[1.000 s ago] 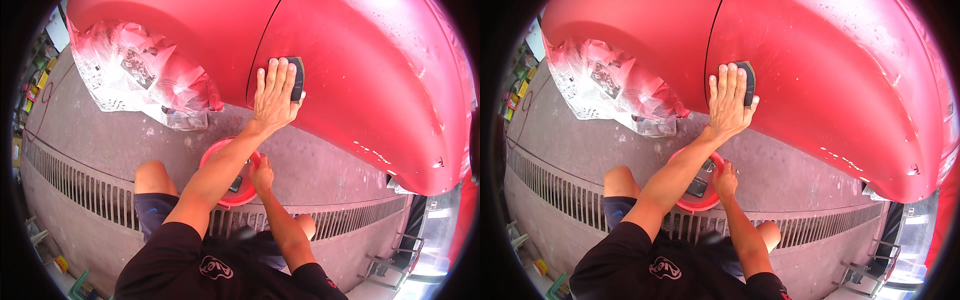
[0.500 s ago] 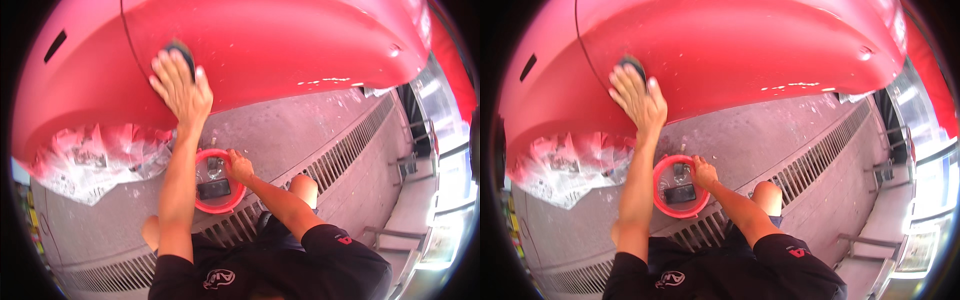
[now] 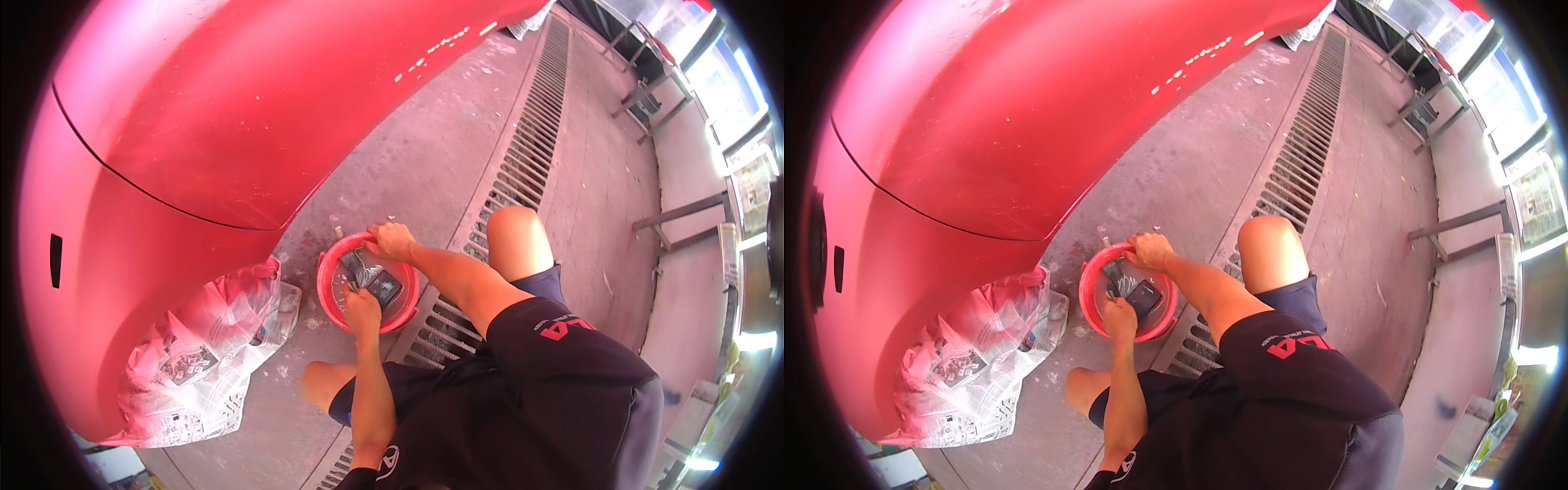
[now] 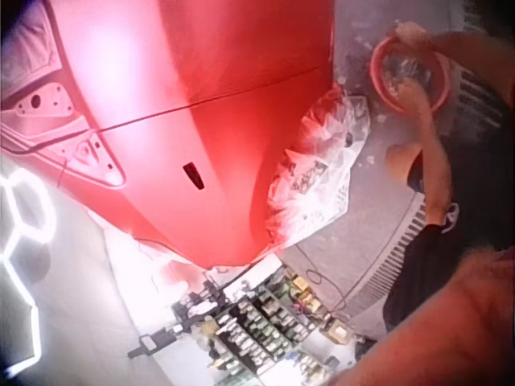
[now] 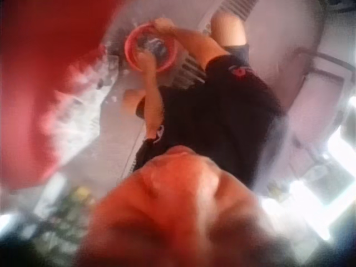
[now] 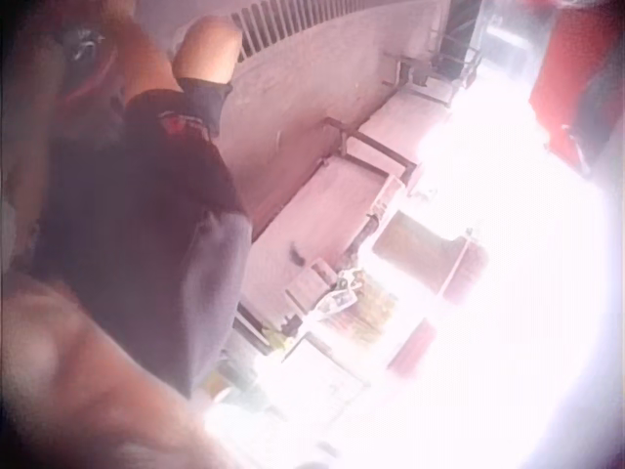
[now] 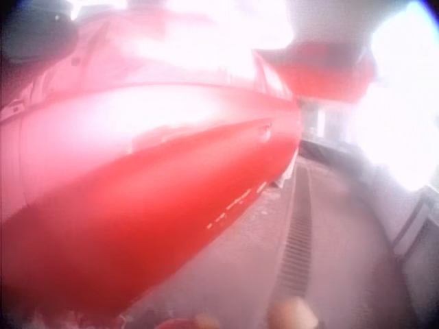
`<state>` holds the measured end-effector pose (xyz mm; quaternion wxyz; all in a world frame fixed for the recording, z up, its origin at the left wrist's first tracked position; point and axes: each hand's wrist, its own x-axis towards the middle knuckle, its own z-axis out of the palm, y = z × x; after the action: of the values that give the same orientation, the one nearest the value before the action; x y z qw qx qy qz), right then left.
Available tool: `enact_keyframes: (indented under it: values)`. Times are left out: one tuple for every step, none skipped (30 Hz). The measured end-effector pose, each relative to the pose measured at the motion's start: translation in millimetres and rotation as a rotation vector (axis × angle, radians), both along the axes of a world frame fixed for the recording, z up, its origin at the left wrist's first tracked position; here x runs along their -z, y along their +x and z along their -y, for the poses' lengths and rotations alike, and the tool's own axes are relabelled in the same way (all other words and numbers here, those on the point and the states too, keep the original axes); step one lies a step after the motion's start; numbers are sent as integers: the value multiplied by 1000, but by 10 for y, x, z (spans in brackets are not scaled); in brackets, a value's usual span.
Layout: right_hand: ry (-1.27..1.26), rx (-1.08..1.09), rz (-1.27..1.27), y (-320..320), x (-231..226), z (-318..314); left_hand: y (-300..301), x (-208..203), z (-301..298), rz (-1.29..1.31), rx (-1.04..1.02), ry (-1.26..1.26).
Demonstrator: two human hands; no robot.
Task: The person kneels on the floor and uses a sanding block to sand the surface of a red car bumper. They repeatedly dip the sanding block into a red bucket of water and continue sanding different sections of the bumper.
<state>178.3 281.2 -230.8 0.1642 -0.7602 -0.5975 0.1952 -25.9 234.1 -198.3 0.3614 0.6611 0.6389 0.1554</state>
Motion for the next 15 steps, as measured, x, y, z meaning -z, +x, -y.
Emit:
enact_keyframes:
  values:
    - [-1, 1, 8, -22, -3, -8, -10, 96, 36, -35, 6, -38]
    - [-4, 0, 16, -21, -5, -2, 0, 197, 43, -67, 77, -64]
    - [31, 3, 23, 21, 37, 33, 43, 254, 23, -99, 140, -91]
    - [77, 7, 22, 68, 79, 40, 88, 188, -48, -140, 203, -109]
    - [123, 12, 22, 116, 122, 22, 162, 124, -43, -176, 246, -181]
    - [23, 38, -28, 67, 43, -38, 151, 181, -115, -179, 260, -205]
    - [-88, 51, -79, -32, -166, -60, 90, 341, -164, -182, 265, -241]
    - [-209, 65, -121, -46, -253, -79, 60, 529, -181, -177, 274, -285]
    - [-281, 59, -163, 58, -134, -143, 83, 712, -186, -73, 289, -252]
    - [-351, 59, -206, 172, 79, -251, 155, 815, -225, -62, 233, -333]
    - [-420, 49, -255, 248, 225, -327, 181, 896, -269, -58, 166, -414]
    - [-404, 22, -303, 206, 223, -336, 121, 966, -237, -61, 68, -502]
    - [-401, 1, -348, 188, 157, -284, 125, 832, -132, 49, 34, -394]
    - [-387, -48, -389, 131, -17, -284, 81, 923, -152, 20, 77, -381]
    - [-373, -50, -379, 131, -146, -263, 2, 1109, -202, -8, 117, -372]
